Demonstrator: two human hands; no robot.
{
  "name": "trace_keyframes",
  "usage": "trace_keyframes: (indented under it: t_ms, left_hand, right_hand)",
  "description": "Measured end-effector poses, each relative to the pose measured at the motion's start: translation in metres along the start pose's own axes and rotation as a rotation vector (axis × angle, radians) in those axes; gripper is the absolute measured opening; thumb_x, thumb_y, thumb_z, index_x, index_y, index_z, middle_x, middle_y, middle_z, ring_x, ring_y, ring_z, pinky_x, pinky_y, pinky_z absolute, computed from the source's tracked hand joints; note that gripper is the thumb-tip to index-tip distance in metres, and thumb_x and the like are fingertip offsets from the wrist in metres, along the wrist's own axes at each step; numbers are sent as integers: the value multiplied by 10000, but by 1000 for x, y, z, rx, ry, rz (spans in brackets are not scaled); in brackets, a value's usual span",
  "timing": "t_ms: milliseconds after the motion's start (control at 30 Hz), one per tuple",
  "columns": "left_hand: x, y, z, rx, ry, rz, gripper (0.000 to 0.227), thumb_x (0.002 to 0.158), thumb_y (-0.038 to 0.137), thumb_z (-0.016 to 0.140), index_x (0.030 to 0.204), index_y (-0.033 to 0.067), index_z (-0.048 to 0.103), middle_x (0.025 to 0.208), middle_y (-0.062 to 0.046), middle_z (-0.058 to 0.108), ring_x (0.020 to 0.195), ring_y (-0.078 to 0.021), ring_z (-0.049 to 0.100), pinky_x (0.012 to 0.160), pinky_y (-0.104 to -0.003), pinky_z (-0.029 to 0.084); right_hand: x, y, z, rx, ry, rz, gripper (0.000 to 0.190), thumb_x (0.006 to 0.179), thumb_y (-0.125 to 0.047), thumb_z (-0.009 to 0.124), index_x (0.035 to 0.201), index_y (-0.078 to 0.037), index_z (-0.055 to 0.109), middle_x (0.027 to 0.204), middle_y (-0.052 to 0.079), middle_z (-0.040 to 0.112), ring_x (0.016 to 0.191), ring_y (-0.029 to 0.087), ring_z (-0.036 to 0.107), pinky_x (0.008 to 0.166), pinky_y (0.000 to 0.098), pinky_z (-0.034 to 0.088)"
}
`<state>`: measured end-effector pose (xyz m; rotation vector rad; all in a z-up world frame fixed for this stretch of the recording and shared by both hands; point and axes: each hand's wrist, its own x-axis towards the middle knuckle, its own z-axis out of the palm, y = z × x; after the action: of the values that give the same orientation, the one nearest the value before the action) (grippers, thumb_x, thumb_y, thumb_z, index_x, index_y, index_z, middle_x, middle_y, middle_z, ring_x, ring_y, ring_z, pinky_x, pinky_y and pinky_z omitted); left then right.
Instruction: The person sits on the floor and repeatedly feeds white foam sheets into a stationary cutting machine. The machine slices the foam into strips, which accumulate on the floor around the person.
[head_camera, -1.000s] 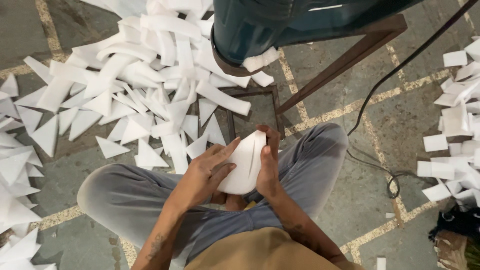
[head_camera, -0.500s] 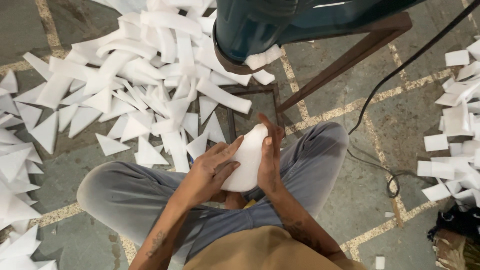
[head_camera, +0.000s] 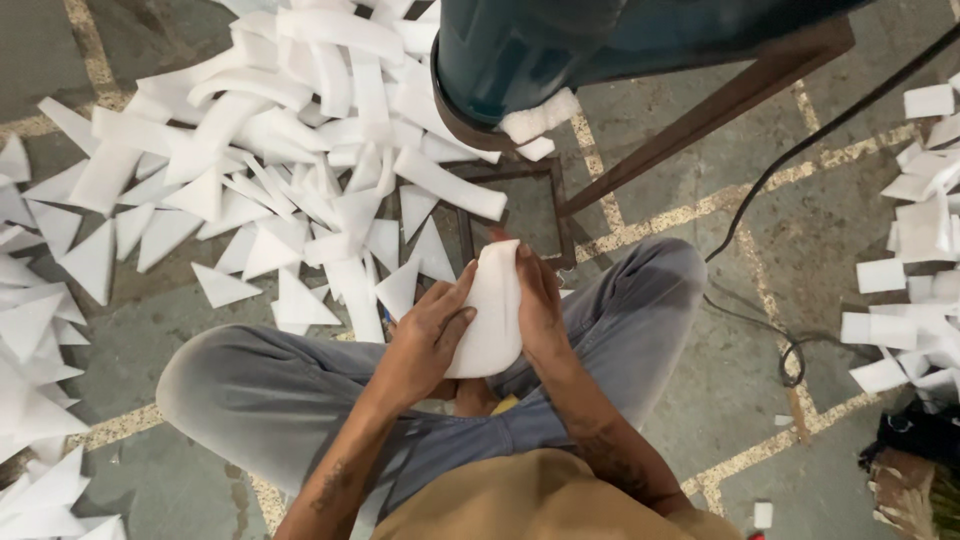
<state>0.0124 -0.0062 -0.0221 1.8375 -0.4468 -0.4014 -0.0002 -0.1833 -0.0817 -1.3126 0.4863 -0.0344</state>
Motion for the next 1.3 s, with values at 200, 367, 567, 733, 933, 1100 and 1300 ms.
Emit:
trace_keyframes:
  t_ms: [200, 367, 567, 733, 933, 1100, 1300]
  left_hand:
    - [15, -2, -10, 7, 10, 51, 529, 997, 50, 588, 1516, 70, 493, 937, -146, 553, 856, -266, 587, 818, -314, 497]
    - [43, 4, -28, 13, 49, 58, 526, 1007, 69, 589, 1521, 62, 479, 919, -139, 534, 829, -243, 574, 809, -300, 485]
    - [81, 12, -58, 4, 90, 129, 504, 1037, 61, 586, 1527, 32, 475, 929, -115, 525, 850, -199, 537, 828, -286, 471]
    - [101, 20, -74, 12, 119, 76, 507, 1039, 62, 580, 1534, 34, 471, 915, -103, 531, 802, -192, 502, 796, -279, 461]
    - [98, 15, -61, 192, 198, 214, 517, 1009, 39, 624, 1514, 46, 518, 966, -164, 572, 803, -304, 598, 776, -359, 504]
    - [57, 6, -23, 310, 187, 374, 536, 964, 38, 667, 1483, 89, 545, 1078, -159, 633, 824, -339, 668, 716, -425, 540]
    - [18, -2, 1, 290, 24, 409, 571, 894, 71, 700, 1448, 87, 567, 1083, -121, 652, 852, -314, 685, 714, -411, 550]
  right_hand:
    - [17, -9, 4, 161, -107, 42, 540, 1083, -413, 441, 1412, -19, 609, 1136, 68, 702, 937, 116, 655, 822, 275, 543]
    - [51, -31, 16, 296, -264, 14, 530, 1096, -409, 467, 1420, -9, 594, 1076, 88, 705, 890, 143, 674, 780, 297, 552]
    - [97, -54, 40, 325, -215, 14, 401, 1084, -257, 559, 1361, 31, 596, 1151, 96, 704, 971, 170, 690, 817, 328, 561]
    - [119, -59, 43, 400, -539, -130, 420, 1086, -163, 597, 1476, -28, 519, 1444, 52, 603, 1246, 116, 614, 1077, 295, 532]
    - [138, -13, 19, 364, -356, -12, 445, 1095, -284, 495, 1422, 14, 544, 1392, 129, 626, 1200, 179, 655, 1047, 344, 534]
    - [77, 15, 5, 187, -29, -114, 598, 1059, -439, 389, 1482, -19, 442, 1310, 135, 583, 1161, 221, 599, 1009, 374, 482]
    - [-1, 2, 0, -258, 47, -605, 731, 1110, -532, 244, 1622, -22, 351, 1491, 163, 413, 1368, 262, 407, 1212, 401, 305]
